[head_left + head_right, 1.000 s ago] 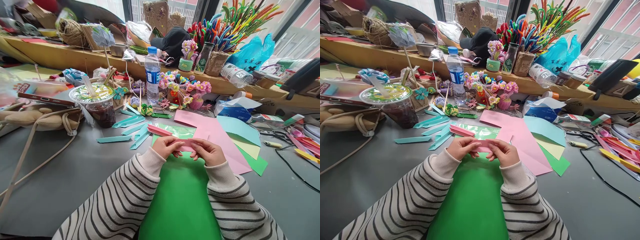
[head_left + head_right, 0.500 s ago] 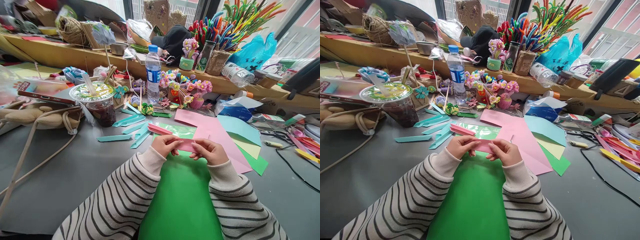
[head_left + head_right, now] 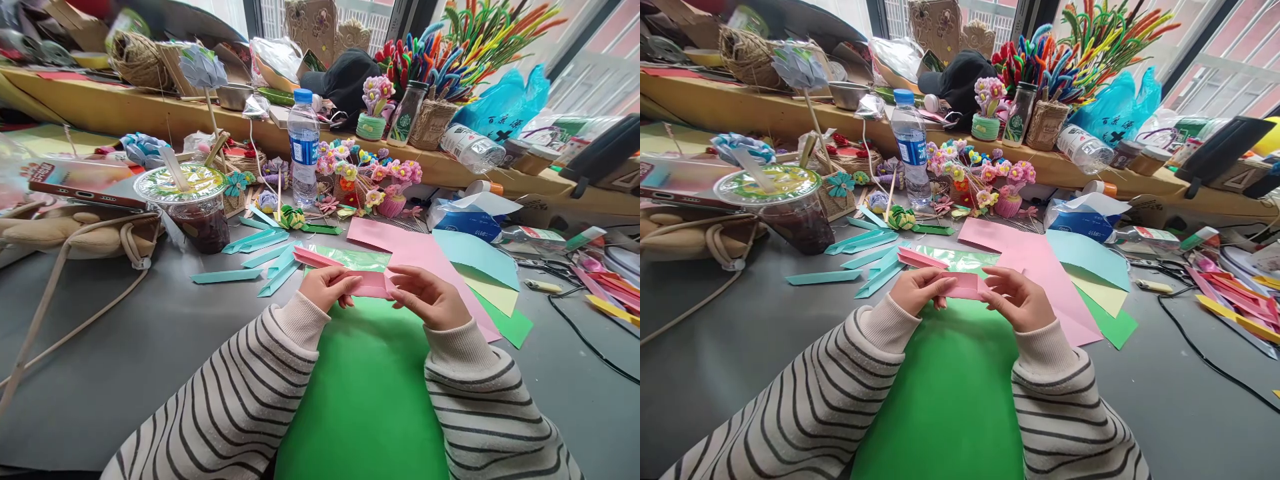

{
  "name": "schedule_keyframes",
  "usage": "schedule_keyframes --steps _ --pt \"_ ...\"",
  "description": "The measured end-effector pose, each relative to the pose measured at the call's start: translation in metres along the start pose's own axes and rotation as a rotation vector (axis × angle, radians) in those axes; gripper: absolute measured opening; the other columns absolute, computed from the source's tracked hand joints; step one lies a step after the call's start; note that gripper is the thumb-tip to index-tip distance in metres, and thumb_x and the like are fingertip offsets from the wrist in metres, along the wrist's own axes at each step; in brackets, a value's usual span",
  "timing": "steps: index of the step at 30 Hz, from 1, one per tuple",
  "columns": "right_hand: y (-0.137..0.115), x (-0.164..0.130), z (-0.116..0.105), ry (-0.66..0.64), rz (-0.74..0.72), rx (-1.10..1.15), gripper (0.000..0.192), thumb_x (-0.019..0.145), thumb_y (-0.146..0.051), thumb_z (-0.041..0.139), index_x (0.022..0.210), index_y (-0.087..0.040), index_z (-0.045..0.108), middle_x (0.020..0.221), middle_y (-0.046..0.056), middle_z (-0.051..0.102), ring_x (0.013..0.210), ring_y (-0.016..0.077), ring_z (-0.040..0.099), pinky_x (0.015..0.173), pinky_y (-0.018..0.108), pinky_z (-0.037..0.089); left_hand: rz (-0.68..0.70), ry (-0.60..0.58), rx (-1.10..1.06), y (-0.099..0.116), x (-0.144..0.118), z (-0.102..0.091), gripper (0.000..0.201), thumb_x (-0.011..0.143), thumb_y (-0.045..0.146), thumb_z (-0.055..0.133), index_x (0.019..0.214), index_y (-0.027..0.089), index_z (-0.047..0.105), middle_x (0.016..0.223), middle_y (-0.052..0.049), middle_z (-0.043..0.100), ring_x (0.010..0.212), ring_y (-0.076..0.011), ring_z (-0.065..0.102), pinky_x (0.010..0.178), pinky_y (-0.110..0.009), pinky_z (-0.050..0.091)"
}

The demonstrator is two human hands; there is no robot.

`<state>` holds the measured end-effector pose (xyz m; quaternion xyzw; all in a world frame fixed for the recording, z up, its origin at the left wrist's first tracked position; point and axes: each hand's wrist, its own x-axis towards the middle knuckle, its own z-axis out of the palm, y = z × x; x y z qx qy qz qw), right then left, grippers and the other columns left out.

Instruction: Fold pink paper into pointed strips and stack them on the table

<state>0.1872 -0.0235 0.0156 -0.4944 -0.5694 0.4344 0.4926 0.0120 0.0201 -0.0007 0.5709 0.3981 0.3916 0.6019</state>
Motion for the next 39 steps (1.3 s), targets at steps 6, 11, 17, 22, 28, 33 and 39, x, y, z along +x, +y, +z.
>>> schedule_keyframes --steps 6,11,17,22,28,33,39 --pt "0.005 -0.002 0.005 0.097 -0.105 -0.154 0.022 0.064 -0.024 0.061 0.084 -0.015 0.060 0.065 0.003 0.062 0.049 0.0128 0.059 0.048 0.026 0.049 0.006 -0.028 0.008 0.000 0.000 0.000 0.019 0.064 0.030 0.058 0.062 0.012 0.055 0.040 0.004 0.051 0.036 -0.0057 0.047 0.039 -0.016 0.038" --pt "0.005 -0.002 0.008 0.136 -0.068 -0.129 0.019 0.063 -0.025 0.062 0.080 -0.015 0.061 0.056 0.000 0.060 0.043 0.0123 0.058 0.044 0.024 0.049 0.027 -0.021 -0.004 0.001 0.000 0.001 0.017 0.064 0.028 0.059 0.064 0.011 0.057 0.039 0.005 0.050 0.036 -0.0060 0.047 0.039 -0.016 0.039" --pt "0.001 -0.002 0.010 0.156 0.074 -0.098 0.017 0.060 -0.029 0.065 0.068 -0.014 0.061 0.046 -0.002 0.057 0.039 0.0111 0.056 0.040 0.020 0.047 0.045 -0.017 -0.023 0.003 -0.001 0.003 0.018 0.062 0.027 0.060 0.067 0.010 0.059 0.041 0.004 0.050 0.036 -0.0067 0.048 0.037 -0.017 0.039" --pt "0.002 -0.002 0.009 0.146 0.075 -0.130 0.017 0.061 -0.030 0.063 0.066 -0.014 0.061 0.042 -0.003 0.055 0.037 0.0105 0.055 0.039 0.019 0.046 0.063 -0.002 -0.008 0.000 -0.001 0.003 0.020 0.060 0.030 0.061 0.066 0.011 0.060 0.044 0.004 0.050 0.037 -0.0071 0.049 0.037 -0.017 0.040" --pt "0.002 -0.002 0.012 0.108 0.076 0.042 0.017 0.061 -0.027 0.063 0.074 -0.016 0.062 0.060 0.000 0.063 0.043 0.0115 0.059 0.044 0.023 0.051 0.023 -0.063 -0.016 0.000 0.000 0.004 0.021 0.060 0.030 0.061 0.067 0.010 0.061 0.040 0.003 0.050 0.036 -0.0070 0.048 0.037 -0.017 0.038" --pt "0.003 -0.002 0.013 0.071 0.070 0.104 0.014 0.065 -0.024 0.060 0.077 -0.018 0.063 0.065 0.000 0.065 0.046 0.0117 0.061 0.046 0.023 0.052 -0.026 -0.069 -0.096 0.001 0.001 0.003 0.026 0.062 0.034 0.059 0.071 0.010 0.062 0.043 0.002 0.053 0.038 -0.0076 0.050 0.038 -0.018 0.040" --pt "0.005 0.000 0.008 -0.016 0.129 0.145 0.015 0.066 -0.022 0.059 0.080 -0.020 0.065 0.070 0.000 0.066 0.049 0.0112 0.061 0.050 0.024 0.053 -0.057 -0.073 -0.171 0.001 0.000 0.003 0.028 0.057 0.033 0.063 0.074 0.010 0.061 0.048 0.002 0.055 0.043 -0.0095 0.054 0.041 -0.019 0.044"
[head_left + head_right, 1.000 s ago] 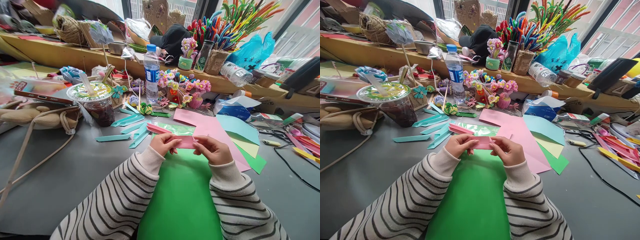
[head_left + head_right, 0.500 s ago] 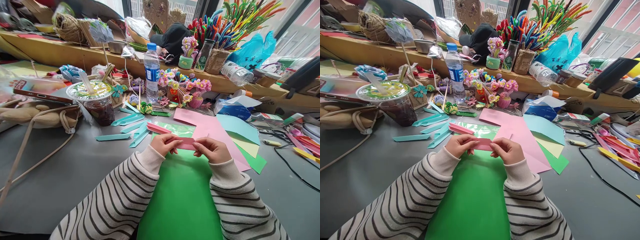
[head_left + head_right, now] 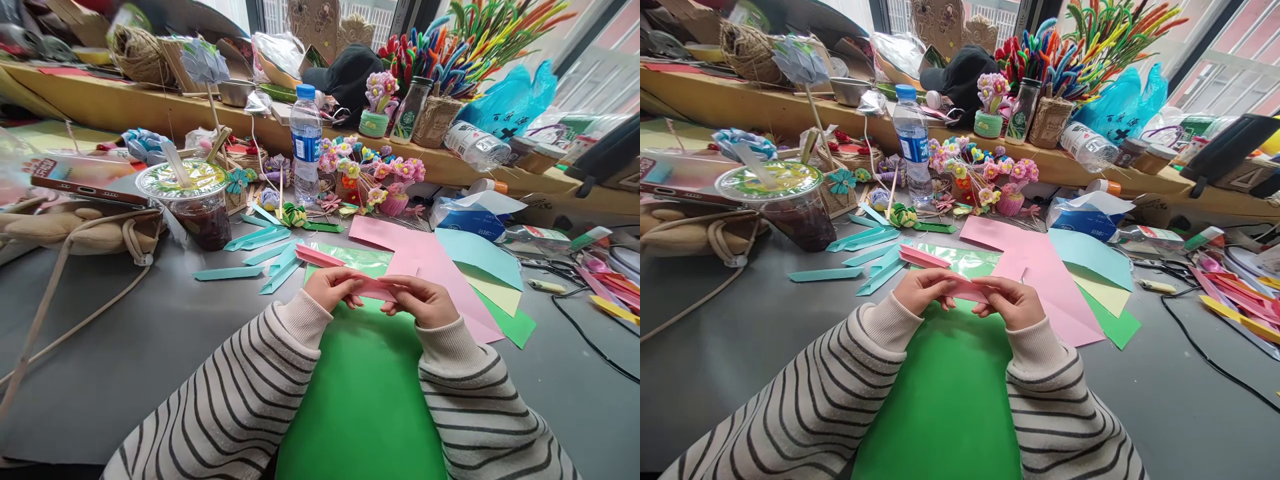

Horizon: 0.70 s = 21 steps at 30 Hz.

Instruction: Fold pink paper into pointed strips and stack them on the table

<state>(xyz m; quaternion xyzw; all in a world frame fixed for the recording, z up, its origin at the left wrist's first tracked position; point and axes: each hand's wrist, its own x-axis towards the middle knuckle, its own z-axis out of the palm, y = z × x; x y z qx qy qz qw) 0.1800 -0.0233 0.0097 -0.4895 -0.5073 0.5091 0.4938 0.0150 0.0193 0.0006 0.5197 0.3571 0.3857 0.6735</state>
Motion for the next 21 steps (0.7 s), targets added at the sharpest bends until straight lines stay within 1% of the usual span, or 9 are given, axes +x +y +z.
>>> schedule_keyframes --steps 4,7,10,15,17,21 --pt "0.000 0.002 -0.004 -0.055 0.028 0.000 0.015 0.067 -0.020 0.058 0.080 -0.020 0.066 0.069 0.000 0.066 0.052 0.0115 0.061 0.052 0.024 0.053 -0.024 -0.005 -0.006 0.004 -0.002 0.002 0.032 0.060 0.038 0.060 0.074 0.009 0.061 0.052 0.000 0.057 0.044 -0.0103 0.056 0.042 -0.020 0.045" --pt "0.001 0.002 -0.004 -0.062 0.027 -0.032 0.017 0.067 -0.020 0.056 0.081 -0.019 0.066 0.072 0.001 0.066 0.053 0.0118 0.061 0.054 0.025 0.053 -0.046 -0.014 -0.009 0.005 -0.002 0.004 0.036 0.062 0.043 0.057 0.069 0.008 0.059 0.048 0.000 0.056 0.044 -0.0114 0.057 0.041 -0.020 0.044" --pt "0.001 0.001 -0.004 -0.048 0.028 -0.050 0.017 0.067 -0.021 0.056 0.082 -0.019 0.065 0.076 0.002 0.066 0.053 0.0117 0.061 0.055 0.025 0.053 -0.058 -0.009 -0.013 0.004 -0.001 0.003 0.032 0.060 0.040 0.059 0.067 0.009 0.057 0.045 0.001 0.054 0.044 -0.0109 0.057 0.042 -0.018 0.045" --pt "-0.002 0.000 -0.002 -0.079 0.033 -0.044 0.018 0.069 -0.027 0.056 0.084 -0.020 0.063 0.080 0.001 0.065 0.056 0.0124 0.062 0.055 0.026 0.053 -0.045 -0.005 -0.019 0.001 -0.001 0.002 0.029 0.059 0.033 0.062 0.075 0.010 0.059 0.049 0.001 0.057 0.048 -0.0110 0.058 0.046 -0.020 0.047" --pt "-0.002 0.000 0.000 -0.056 0.036 -0.054 0.021 0.068 -0.031 0.057 0.083 -0.019 0.062 0.079 0.002 0.064 0.056 0.0138 0.061 0.051 0.026 0.053 -0.014 -0.009 0.013 0.001 -0.001 0.002 0.028 0.059 0.032 0.062 0.076 0.010 0.059 0.051 0.000 0.058 0.050 -0.0117 0.058 0.048 -0.021 0.048" --pt "-0.001 0.000 0.009 0.050 -0.021 -0.155 0.023 0.065 -0.035 0.059 0.076 -0.015 0.063 0.061 0.002 0.061 0.048 0.0121 0.057 0.043 0.023 0.049 0.049 -0.041 0.083 -0.001 -0.002 0.002 0.025 0.061 0.030 0.061 0.076 0.011 0.062 0.058 -0.002 0.060 0.054 -0.0122 0.058 0.053 -0.023 0.050"
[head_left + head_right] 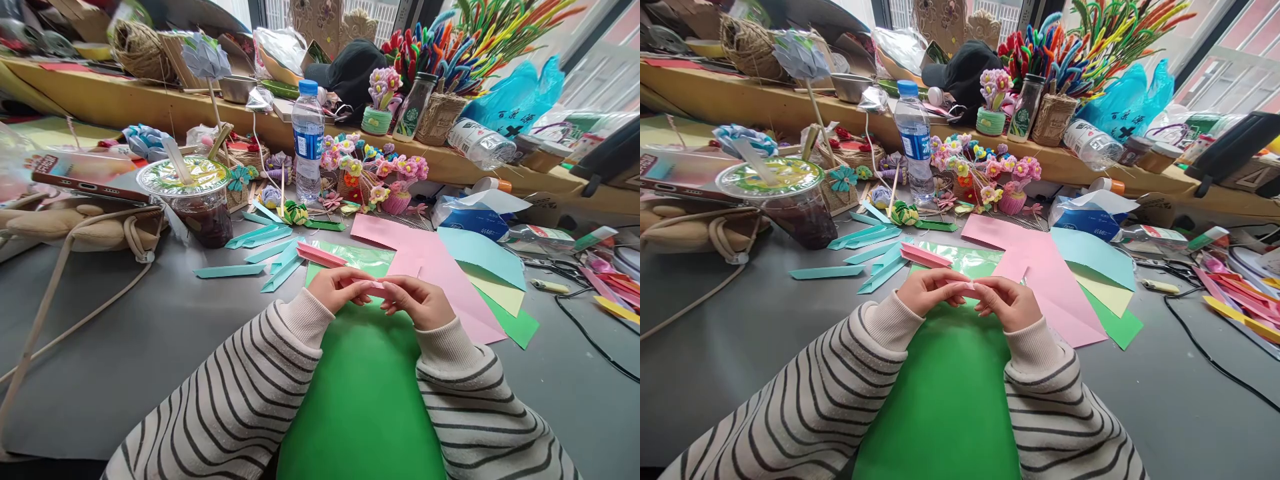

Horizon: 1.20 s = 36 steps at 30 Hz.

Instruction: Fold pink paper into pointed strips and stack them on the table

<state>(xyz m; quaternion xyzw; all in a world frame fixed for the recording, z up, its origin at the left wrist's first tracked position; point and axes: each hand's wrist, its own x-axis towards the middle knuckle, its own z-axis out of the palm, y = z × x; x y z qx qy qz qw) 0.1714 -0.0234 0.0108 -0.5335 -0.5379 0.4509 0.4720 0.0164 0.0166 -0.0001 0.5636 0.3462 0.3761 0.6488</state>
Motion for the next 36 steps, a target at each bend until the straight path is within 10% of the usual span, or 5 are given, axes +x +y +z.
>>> schedule_keyframes --steps 36 --pt "0.0051 -0.0004 0.0053 0.092 0.044 -0.001 0.019 0.062 -0.032 0.062 0.066 -0.013 0.062 0.049 -0.001 0.056 0.041 0.0085 0.052 0.038 0.018 0.044 -0.054 0.118 -0.065 -0.0032 0.0007 0.0033 0.018 0.054 0.024 0.066 0.063 0.009 0.061 0.051 -0.001 0.060 0.048 -0.0118 0.058 0.047 -0.022 0.047"
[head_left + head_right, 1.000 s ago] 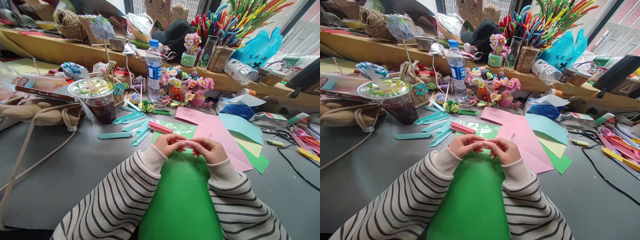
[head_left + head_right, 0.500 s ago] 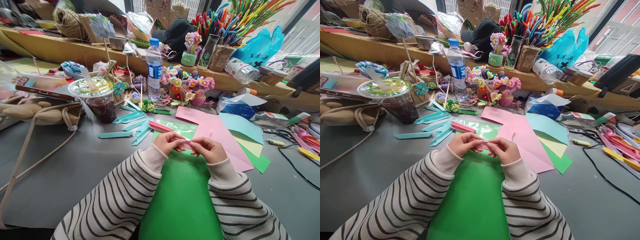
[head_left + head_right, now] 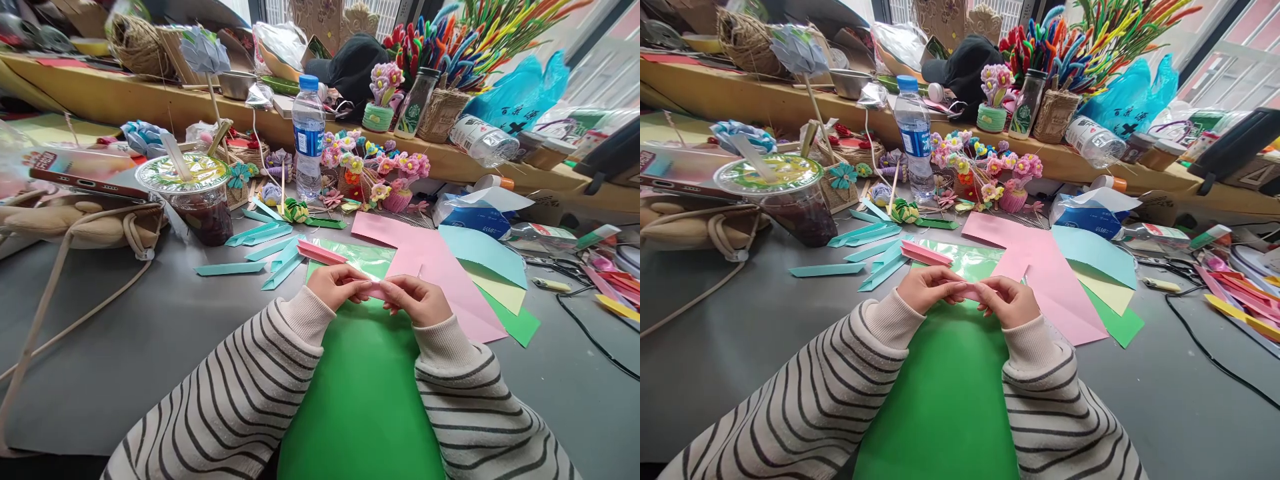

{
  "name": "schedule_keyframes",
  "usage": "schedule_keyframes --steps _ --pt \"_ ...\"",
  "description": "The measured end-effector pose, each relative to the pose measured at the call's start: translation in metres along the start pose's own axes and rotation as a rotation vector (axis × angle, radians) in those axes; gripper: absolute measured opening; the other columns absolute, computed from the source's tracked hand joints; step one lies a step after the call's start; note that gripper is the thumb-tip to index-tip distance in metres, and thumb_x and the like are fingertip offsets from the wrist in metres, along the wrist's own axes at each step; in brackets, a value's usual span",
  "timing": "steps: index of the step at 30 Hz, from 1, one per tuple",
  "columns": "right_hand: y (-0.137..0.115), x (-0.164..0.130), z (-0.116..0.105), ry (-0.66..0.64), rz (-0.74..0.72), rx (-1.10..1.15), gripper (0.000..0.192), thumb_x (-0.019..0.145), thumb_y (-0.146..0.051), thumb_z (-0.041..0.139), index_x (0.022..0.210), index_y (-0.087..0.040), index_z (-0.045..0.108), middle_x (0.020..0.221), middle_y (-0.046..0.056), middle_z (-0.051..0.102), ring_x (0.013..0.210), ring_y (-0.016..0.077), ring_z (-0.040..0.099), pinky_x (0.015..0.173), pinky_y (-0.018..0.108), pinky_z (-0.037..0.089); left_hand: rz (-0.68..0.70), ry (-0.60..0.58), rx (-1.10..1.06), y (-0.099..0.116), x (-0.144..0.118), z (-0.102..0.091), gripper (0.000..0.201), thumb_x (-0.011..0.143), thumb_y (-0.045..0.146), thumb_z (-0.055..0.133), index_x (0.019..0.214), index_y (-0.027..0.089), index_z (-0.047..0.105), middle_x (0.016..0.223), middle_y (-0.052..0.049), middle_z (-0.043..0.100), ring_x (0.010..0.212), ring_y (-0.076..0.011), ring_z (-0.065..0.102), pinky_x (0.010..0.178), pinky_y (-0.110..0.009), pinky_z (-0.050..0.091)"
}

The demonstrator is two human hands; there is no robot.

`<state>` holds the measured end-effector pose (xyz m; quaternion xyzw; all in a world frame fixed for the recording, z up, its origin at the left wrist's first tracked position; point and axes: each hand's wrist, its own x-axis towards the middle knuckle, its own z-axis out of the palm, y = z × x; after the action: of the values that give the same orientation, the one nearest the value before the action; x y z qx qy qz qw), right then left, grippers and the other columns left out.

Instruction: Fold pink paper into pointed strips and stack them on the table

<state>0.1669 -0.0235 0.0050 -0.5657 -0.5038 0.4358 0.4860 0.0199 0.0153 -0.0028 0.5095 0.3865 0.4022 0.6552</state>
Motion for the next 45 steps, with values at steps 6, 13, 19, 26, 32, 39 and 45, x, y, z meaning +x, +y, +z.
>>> schedule_keyframes --steps 6,13,19,26,32,39,45 --pt "-0.0011 -0.0015 -0.0002 0.026 -0.051 -0.043 0.018 0.063 -0.031 0.061 0.064 -0.013 0.062 0.044 -0.002 0.055 0.037 0.0081 0.050 0.036 0.018 0.042 -0.042 -0.027 -0.012 0.0036 -0.0010 -0.0009 0.020 0.054 0.025 0.066 0.066 0.009 0.062 0.052 -0.001 0.061 0.050 -0.0132 0.059 0.048 -0.023 0.048" --pt "0.0013 -0.0017 -0.0005 0.057 -0.089 -0.058 0.016 0.063 -0.030 0.062 0.063 -0.014 0.061 0.043 -0.002 0.055 0.036 0.0082 0.050 0.035 0.018 0.042 -0.033 -0.061 -0.047 0.0031 -0.0006 -0.0028 0.026 0.057 0.024 0.064 0.078 0.009 0.060 0.057 -0.001 0.061 0.054 -0.0131 0.060 0.053 -0.024 0.048" --pt "0.0002 -0.0022 0.0001 0.081 -0.086 -0.058 0.016 0.063 -0.029 0.062 0.064 -0.014 0.061 0.043 -0.002 0.055 0.036 0.0079 0.050 0.035 0.017 0.041 0.013 -0.086 0.038 -0.0006 0.0028 -0.0042 0.043 0.048 0.018 0.070 0.088 0.010 0.056 0.051 0.003 0.055 0.049 -0.0088 0.055 0.051 -0.021 0.047" --pt "-0.0002 -0.0035 0.0019 0.031 -0.111 -0.065 0.018 0.063 -0.031 0.062 0.063 -0.013 0.060 0.045 -0.001 0.054 0.037 0.0083 0.050 0.034 0.017 0.040 0.002 -0.019 0.019 0.0063 -0.0011 -0.0007 0.019 0.056 0.025 0.065 0.066 0.010 0.059 0.051 0.001 0.058 0.046 -0.0086 0.056 0.046 -0.018 0.046" --pt "0.0004 -0.0027 0.0005 0.035 -0.110 -0.163 0.023 0.062 -0.036 0.061 0.060 -0.014 0.058 0.041 -0.002 0.051 0.033 0.0085 0.047 0.032 0.018 0.038 -0.036 -0.004 0.003 0.0069 -0.0018 -0.0013 0.016 0.057 0.025 0.065 0.061 0.010 0.059 0.048 0.001 0.059 0.045 -0.0114 0.058 0.044 -0.019 0.046" --pt "0.0058 -0.0004 -0.0006 0.039 -0.142 -0.230 0.025 0.062 -0.039 0.060 0.059 -0.015 0.057 0.042 -0.001 0.050 0.033 0.0098 0.047 0.032 0.020 0.037 -0.081 -0.003 0.031 0.0073 -0.0025 -0.0025 0.018 0.063 0.027 0.059 0.061 0.009 0.058 0.046 0.001 0.057 0.043 -0.0121 0.058 0.043 -0.020 0.048" --pt "0.0029 -0.0012 -0.0010 0.076 -0.143 -0.226 0.024 0.063 -0.038 0.059 0.059 -0.015 0.056 0.043 -0.002 0.050 0.034 0.0090 0.046 0.033 0.020 0.035 -0.049 -0.051 -0.028 0.0059 -0.0010 -0.0022 0.020 0.061 0.026 0.061 0.072 0.009 0.058 0.053 0.000 0.059 0.049 -0.0124 0.060 0.047 -0.020 0.048"
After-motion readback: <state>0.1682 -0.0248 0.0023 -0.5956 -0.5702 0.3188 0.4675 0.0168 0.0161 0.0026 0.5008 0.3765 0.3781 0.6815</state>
